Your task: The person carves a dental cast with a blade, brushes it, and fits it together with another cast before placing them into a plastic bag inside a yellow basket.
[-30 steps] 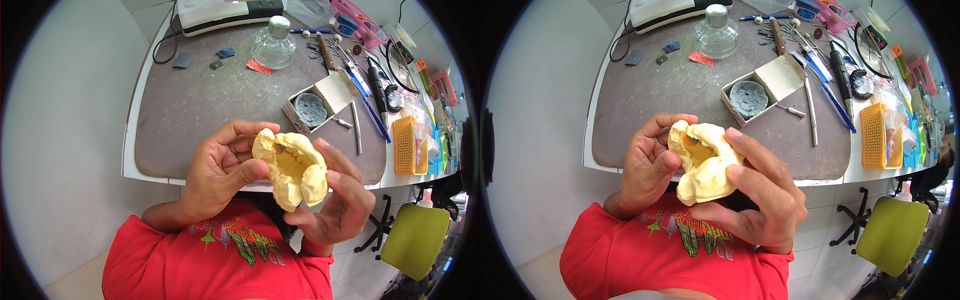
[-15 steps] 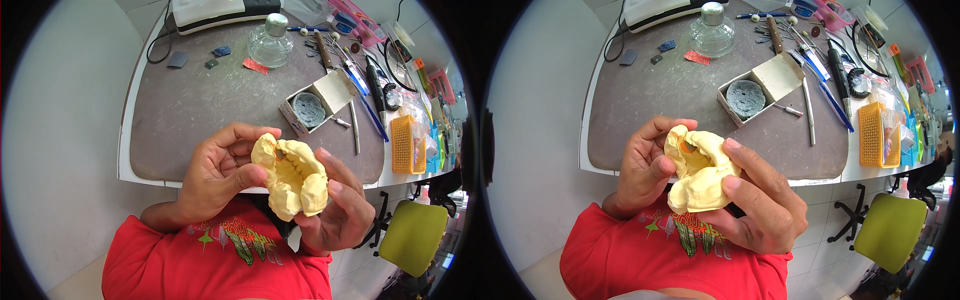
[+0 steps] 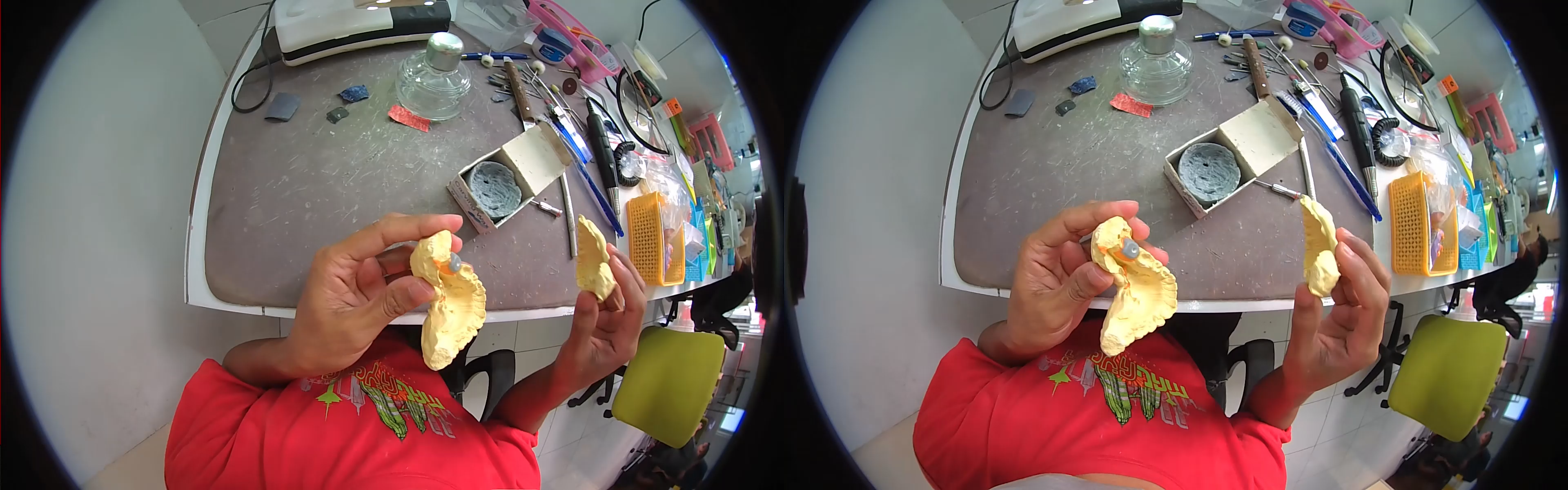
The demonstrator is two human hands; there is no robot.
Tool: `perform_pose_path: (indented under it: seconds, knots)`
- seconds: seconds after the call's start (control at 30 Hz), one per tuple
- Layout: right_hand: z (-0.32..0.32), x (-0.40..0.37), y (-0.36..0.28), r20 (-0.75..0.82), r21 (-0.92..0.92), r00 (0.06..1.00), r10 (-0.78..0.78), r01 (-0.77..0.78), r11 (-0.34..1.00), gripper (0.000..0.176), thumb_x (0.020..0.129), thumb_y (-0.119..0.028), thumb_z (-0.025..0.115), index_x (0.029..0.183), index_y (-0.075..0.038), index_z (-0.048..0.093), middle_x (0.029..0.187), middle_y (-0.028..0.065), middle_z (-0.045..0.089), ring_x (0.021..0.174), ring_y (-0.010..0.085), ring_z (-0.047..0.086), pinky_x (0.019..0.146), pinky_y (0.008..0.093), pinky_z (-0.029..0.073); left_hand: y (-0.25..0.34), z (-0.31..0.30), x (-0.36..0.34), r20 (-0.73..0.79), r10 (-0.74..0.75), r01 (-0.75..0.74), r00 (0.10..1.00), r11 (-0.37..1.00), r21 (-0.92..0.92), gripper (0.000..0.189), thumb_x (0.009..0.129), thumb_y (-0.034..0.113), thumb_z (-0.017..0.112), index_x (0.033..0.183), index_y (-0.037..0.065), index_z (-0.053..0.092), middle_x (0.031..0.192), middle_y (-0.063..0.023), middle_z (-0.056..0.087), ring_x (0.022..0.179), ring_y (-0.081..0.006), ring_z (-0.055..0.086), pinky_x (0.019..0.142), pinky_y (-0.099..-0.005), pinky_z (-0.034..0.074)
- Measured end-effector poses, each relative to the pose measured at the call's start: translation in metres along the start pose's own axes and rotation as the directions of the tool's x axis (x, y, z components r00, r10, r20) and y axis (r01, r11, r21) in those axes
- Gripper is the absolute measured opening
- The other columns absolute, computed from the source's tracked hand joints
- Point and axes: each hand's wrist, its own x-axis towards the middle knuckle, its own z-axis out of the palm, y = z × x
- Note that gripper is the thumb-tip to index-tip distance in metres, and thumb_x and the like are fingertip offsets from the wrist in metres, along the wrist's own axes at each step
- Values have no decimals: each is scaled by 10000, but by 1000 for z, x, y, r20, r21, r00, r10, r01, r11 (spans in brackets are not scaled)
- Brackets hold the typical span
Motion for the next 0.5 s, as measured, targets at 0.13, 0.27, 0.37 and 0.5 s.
perform_pose_path:
  seconds: [0.13,0.27,0.37,0.5]
  knots:
    - [-8,-5,9,113,-151,990,84,-67,986,323,787,10,719,1099,26,636,1177,183,604,1081,260,630,877,314,563,2,2,0,-4,-6,6,1000,1000,13,541,901,125,661,1365,-23,426,1223,-133,581,1120,-312,619,954,-434,538]
    - [-5,-9,11,139,-180,984,108,-82,980,361,743,44,730,1093,2,651,1166,174,615,1066,268,636,868,332,563,4,2,1,1,-4,4,1000,1000,24,535,897,108,661,1364,-20,432,1228,-130,572,1129,-315,614,966,-438,533]
    - [-6,-8,13,214,-283,975,62,1,959,414,696,74,732,1093,-22,667,1160,169,623,1045,278,639,868,363,553,2,0,1,8,17,-17,1000,999,46,531,903,111,656,1364,-22,430,1224,-128,573,1132,-310,612,968,-431,529]
    - [-2,-4,6,344,-385,939,25,117,915,463,655,83,750,1093,-56,694,1152,158,630,1041,281,641,871,367,542,2,3,-1,-34,-1,1,999,1000,11,533,920,152,647,1367,-31,421,1198,-117,589,1125,-282,614,946,-402,530]
